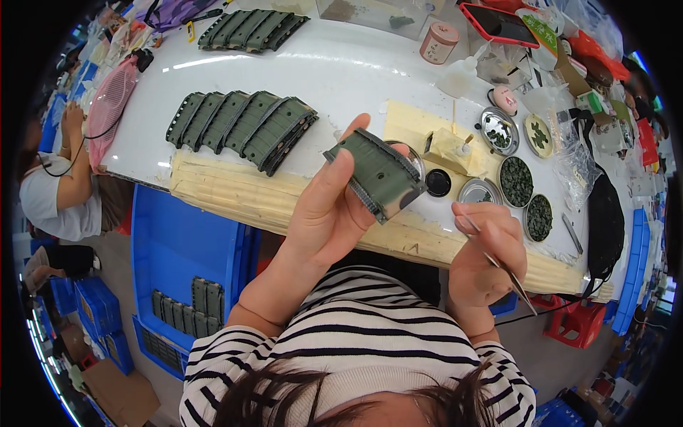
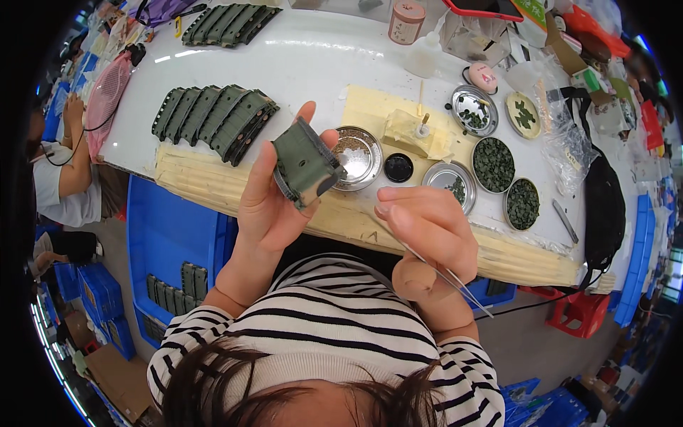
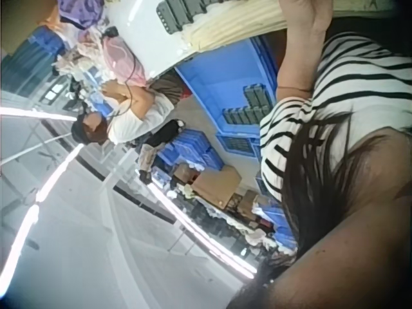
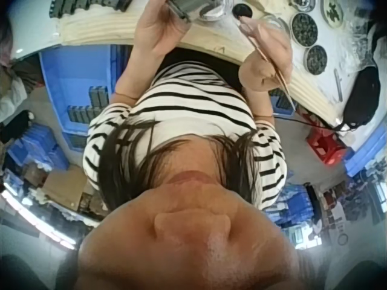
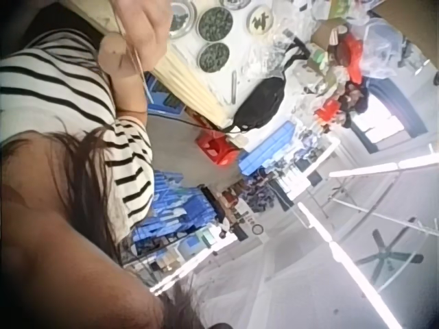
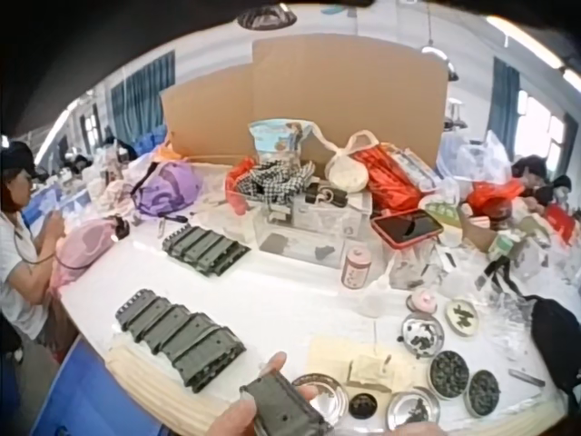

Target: Applying adhesive to small green plastic toy tank parts using a precision applicator tool at a factory workbench.

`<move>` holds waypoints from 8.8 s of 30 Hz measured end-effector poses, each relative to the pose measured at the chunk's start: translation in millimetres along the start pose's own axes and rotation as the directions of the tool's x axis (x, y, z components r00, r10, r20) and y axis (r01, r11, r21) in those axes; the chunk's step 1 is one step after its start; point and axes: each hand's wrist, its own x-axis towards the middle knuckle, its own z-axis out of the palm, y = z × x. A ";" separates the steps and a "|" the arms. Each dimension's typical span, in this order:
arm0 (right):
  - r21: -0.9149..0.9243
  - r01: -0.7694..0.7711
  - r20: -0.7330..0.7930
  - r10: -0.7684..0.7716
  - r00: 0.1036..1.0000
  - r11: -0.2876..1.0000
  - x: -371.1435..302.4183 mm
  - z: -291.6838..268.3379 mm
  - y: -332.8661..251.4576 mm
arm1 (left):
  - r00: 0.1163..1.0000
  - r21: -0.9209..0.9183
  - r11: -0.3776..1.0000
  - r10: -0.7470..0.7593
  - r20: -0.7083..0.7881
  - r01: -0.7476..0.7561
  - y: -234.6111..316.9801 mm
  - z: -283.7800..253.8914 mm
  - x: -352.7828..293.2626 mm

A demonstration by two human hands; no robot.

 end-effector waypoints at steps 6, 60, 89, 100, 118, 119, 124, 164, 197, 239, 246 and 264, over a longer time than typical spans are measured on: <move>0.014 -0.161 -0.040 0.161 0.986 0.987 -7.8 6.9 -5.2 | 0.972 -0.583 0.779 -0.215 0.099 0.231 -5.0 -9.3 -3.9; -0.811 -0.425 -0.191 0.504 0.842 0.403 8.5 -127.6 32.3 | 0.935 0.438 0.851 -0.349 0.062 0.289 -25.8 3.5 -32.9; -0.626 -0.443 -0.165 0.445 0.880 0.642 13.7 -108.0 23.4 | 0.979 0.554 0.809 -0.190 -0.068 0.195 -17.6 0.4 -26.9; -0.279 -0.478 0.014 0.501 0.865 0.833 13.8 -32.3 -5.9 | 0.997 0.676 0.733 -0.031 -0.073 0.072 -25.9 15.1 -26.7; -0.014 -0.709 0.064 0.708 0.703 0.705 -0.1 -20.2 4.9 | 0.997 0.818 0.575 -0.069 0.023 0.022 -29.3 12.0 -21.7; -0.048 -0.692 0.065 0.694 0.717 0.720 0.1 -20.5 4.4 | 0.997 0.829 0.559 -0.071 0.028 0.016 -28.6 10.2 -21.6; -0.162 -0.508 0.062 0.522 0.851 0.846 7.3 -21.0 10.7 | 0.992 0.881 0.470 -0.067 0.105 -0.061 -27.1 5.3 -19.4; -0.385 -0.183 0.165 0.262 0.951 0.905 -4.3 -21.7 3.9 | 0.985 0.937 0.305 0.020 0.174 -0.172 -37.2 2.8 -18.8; -0.490 -0.298 -0.082 0.297 0.951 0.819 2.8 -46.5 -2.5 | 0.998 0.773 0.631 -0.065 -0.027 0.062 -35.0 12.8 -20.3; -0.842 -0.419 -0.136 0.619 0.774 0.340 -6.8 -171.3 11.6 | 0.953 0.064 0.953 -0.300 0.047 0.297 -23.7 -15.9 -19.2; -0.730 -0.501 -0.264 0.484 0.835 0.465 -19.5 -170.0 11.4 | 0.958 0.383 0.878 -0.255 -0.128 0.285 -25.3 4.4 -26.1; -0.344 -0.375 0.064 0.420 0.905 0.861 20.0 -28.3 -17.1 | 0.967 0.860 0.506 -0.247 0.068 0.069 -26.1 10.0 -25.3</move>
